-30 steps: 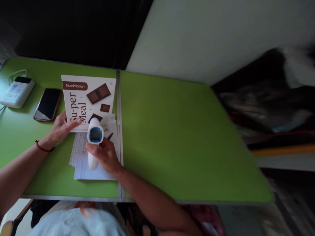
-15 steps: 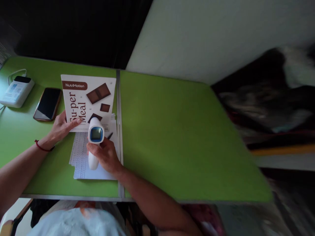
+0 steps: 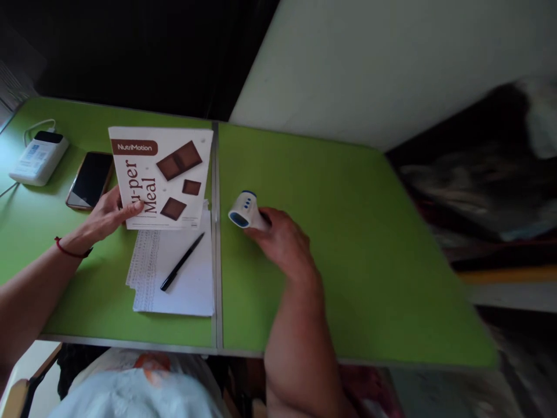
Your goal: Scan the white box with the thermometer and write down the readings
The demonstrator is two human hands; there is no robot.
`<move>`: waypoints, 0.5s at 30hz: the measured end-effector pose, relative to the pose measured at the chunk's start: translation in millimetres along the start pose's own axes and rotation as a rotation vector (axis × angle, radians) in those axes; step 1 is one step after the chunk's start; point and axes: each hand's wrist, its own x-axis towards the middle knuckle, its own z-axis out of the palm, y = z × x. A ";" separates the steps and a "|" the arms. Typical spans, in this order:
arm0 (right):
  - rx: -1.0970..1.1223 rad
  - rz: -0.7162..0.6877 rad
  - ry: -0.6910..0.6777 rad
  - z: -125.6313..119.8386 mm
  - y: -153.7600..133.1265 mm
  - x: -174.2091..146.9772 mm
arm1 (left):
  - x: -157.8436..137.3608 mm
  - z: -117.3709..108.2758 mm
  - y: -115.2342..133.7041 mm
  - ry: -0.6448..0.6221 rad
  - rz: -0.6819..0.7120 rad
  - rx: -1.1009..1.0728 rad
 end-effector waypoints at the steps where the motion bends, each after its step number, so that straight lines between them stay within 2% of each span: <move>1: -0.078 0.020 -0.024 1.5 5.0 4.1 | 2.9 -0.6 3.6 -0.009 0.022 0.009; 6: -0.218 0.063 -0.114 5.1 11.3 8.9 | 35.4 -8.0 18.6 0.017 0.156 0.039; 8: -0.247 0.005 -0.093 3.5 11.2 7.4 | 51.7 -10.9 14.7 0.034 0.177 0.062; 10: -0.237 -0.158 0.019 4.3 7.9 3.9 | 65.4 -12.2 3.8 0.051 0.200 0.106; 12: -0.161 -0.414 0.105 10.5 -1.1 -2.9 | 74.8 -11.8 -11.3 0.058 0.219 0.146; 13: -0.108 -0.550 0.097 15.9 -7.7 -7.6 | 77.6 -11.1 -18.9 0.064 0.227 0.159; 15: -0.047 -0.799 -0.006 29.5 -22.8 -18.6 | 78.3 -9.2 -31.2 0.088 0.213 0.163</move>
